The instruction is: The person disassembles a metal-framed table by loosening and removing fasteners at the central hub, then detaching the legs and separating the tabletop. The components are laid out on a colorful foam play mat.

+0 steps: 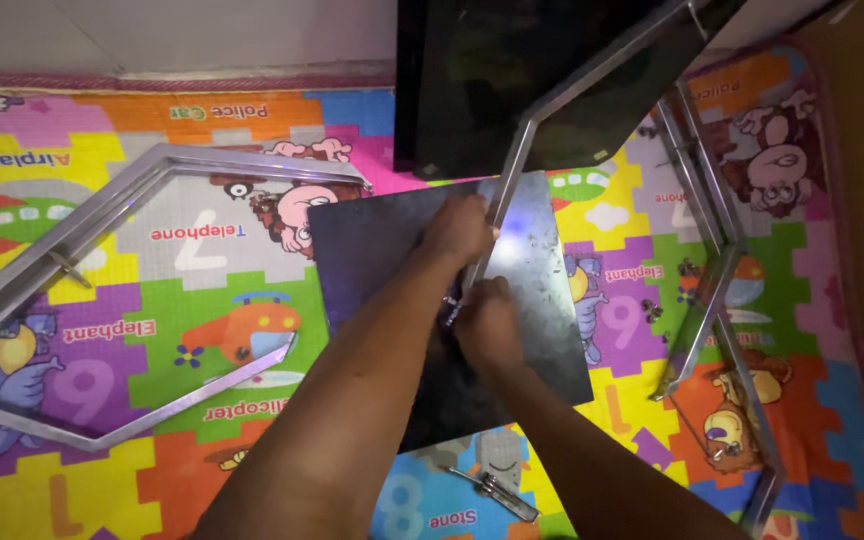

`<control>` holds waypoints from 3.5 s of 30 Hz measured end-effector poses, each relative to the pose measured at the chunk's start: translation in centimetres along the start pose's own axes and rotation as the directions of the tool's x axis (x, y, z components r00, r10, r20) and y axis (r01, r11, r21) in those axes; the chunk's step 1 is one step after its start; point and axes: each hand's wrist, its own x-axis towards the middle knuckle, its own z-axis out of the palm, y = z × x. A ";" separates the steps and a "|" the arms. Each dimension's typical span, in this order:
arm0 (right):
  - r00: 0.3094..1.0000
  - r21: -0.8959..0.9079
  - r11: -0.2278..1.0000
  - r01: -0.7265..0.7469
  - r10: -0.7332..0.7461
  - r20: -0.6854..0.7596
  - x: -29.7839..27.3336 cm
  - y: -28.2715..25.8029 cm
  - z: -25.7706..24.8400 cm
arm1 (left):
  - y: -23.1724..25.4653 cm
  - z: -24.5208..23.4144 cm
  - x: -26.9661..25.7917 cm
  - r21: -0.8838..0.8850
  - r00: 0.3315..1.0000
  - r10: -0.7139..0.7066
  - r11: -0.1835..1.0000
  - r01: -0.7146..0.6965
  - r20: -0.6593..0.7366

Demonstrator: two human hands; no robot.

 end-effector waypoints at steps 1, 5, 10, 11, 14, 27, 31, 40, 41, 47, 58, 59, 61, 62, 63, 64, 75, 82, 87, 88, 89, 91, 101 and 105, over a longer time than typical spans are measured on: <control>0.998 0.059 0.996 -0.062 0.063 -0.016 -0.2 0.2 0.0 | -0.1 0.1 -0.1 -0.004 1.000 0.029 1.000 -0.029 0.003; 0.995 0.128 0.991 0.049 -0.037 -0.092 -1.1 0.1 -0.6 | -0.2 0.0 0.0 -0.004 0.995 0.092 0.996 -0.092 -0.032; 0.995 0.179 0.984 -0.017 0.035 -0.096 -2.8 -1.0 -1.8 | -0.8 -0.1 -0.4 -0.045 0.989 0.147 0.988 -0.146 0.015; 0.990 0.176 0.984 -0.004 0.028 -0.135 -2.6 -1.2 -1.7 | -1.1 -0.4 -0.3 -0.066 0.986 0.164 0.984 -0.163 0.015; 0.972 0.220 0.975 -0.037 0.087 -0.220 -3.2 -0.7 -1.0 | -1.7 -0.3 -0.4 -0.280 0.980 0.171 0.950 -0.139 0.097; 0.951 0.444 0.893 -0.072 0.195 -0.240 -3.6 1.7 0.4 | -7.0 -2.6 -5.2 -0.760 0.953 0.292 0.638 -0.128 0.084; 0.986 0.284 0.949 -0.134 0.156 -0.056 -2.3 -2.5 0.5 | -11.8 -4.7 -7.7 -0.880 0.949 0.315 0.453 -0.144 0.007; 0.990 0.307 0.944 0.118 -0.134 0.034 -1.3 -10.7 5.8 | -21.4 -8.1 -15.7 -0.967 0.990 -0.025 0.216 -0.131 -0.140; 0.972 0.228 0.947 0.225 -0.233 0.012 -1.1 -11.5 6.3 | -22.0 -8.7 -16.5 -0.961 0.986 -0.073 0.243 -0.130 -0.152; 0.945 0.103 0.955 0.278 -0.291 0.148 -0.2 -15.5 8.9 | -23.4 -12.3 -20.0 -0.980 0.958 -0.261 0.187 -0.073 -0.121; 0.936 0.179 0.964 0.197 -0.239 0.259 -1.2 -17.8 10.6 | -26.3 -11.7 -20.4 -0.998 0.835 -0.550 0.052 0.047 0.010; 0.934 0.161 0.969 0.189 -0.228 0.277 -1.2 -18.0 10.8 | -26.6 -11.7 -20.3 -0.997 0.817 -0.576 0.059 0.054 0.010; 0.928 0.122 0.977 0.172 -0.203 0.314 -1.6 -18.1 11.2 | -27.0 -11.5 -20.2 -0.997 0.786 -0.618 0.054 0.059 0.013; 0.929 0.112 0.980 0.162 -0.190 0.318 -1.7 -18.1 11.4 | -27.0 -11.4 -20.2 -0.998 0.773 -0.635 0.042 0.056 0.017; 0.930 0.105 0.983 0.153 -0.180 0.321 -1.8 -18.2 11.7 | -27.1 -11.4 -20.2 -0.998 0.758 -0.652 0.031 0.051 0.018; 0.931 0.098 0.985 0.145 -0.169 0.324 -1.7 -18.2 12.1 | -27.1 -11.5 -20.2 -0.999 0.744 -0.668 0.018 0.031 0.011; 0.848 0.240 0.920 0.310 -0.382 0.369 -0.2 -15.4 14.7 | -28.1 -11.9 -19.0 -0.992 0.633 -0.772 0.111 0.055 -0.052; 0.741 0.286 0.848 0.446 -0.528 0.414 2.8 -15.3 14.5 | -28.1 -11.7 -18.3 -0.979 0.565 -0.799 0.163 -0.124 -0.205; 0.769 0.232 0.879 0.417 -0.477 0.425 2.2 -15.6 14.4 | -28.1 -11.8 -18.1 -0.980 0.493 -0.852 0.201 -0.007 -0.178; 0.763 0.212 0.871 0.444 -0.491 0.419 1.8 -15.7 14.4 | -28.3 -11.9 -18.1 -0.975 0.460 -0.874 0.211 0.071 -0.156; 0.769 0.195 0.868 0.457 -0.496 0.404 1.5 -15.8 14.4 | -28.4 -12.0 -18.0 -0.965 0.427 -0.894 0.219 0.147 -0.138; 0.777 0.165 0.861 0.482 -0.506 0.374 0.6 -16.1 14.2 | -28.8 -11.9 -18.0 -0.933 0.410 -0.899 0.270 0.240 -0.155; 0.806 0.187 0.943 0.276 -0.333 0.489 -2.9 -17.0 13.9 | -26.6 -13.2 -22.3 -0.274 0.467 -0.822 0.554 0.786 -0.325; 0.798 0.227 0.911 0.343 -0.411 0.441 -3.2 -16.8 14.6 | -24.8 -15.0 -25.0 -0.210 0.420 -0.890 0.452 0.867 -0.179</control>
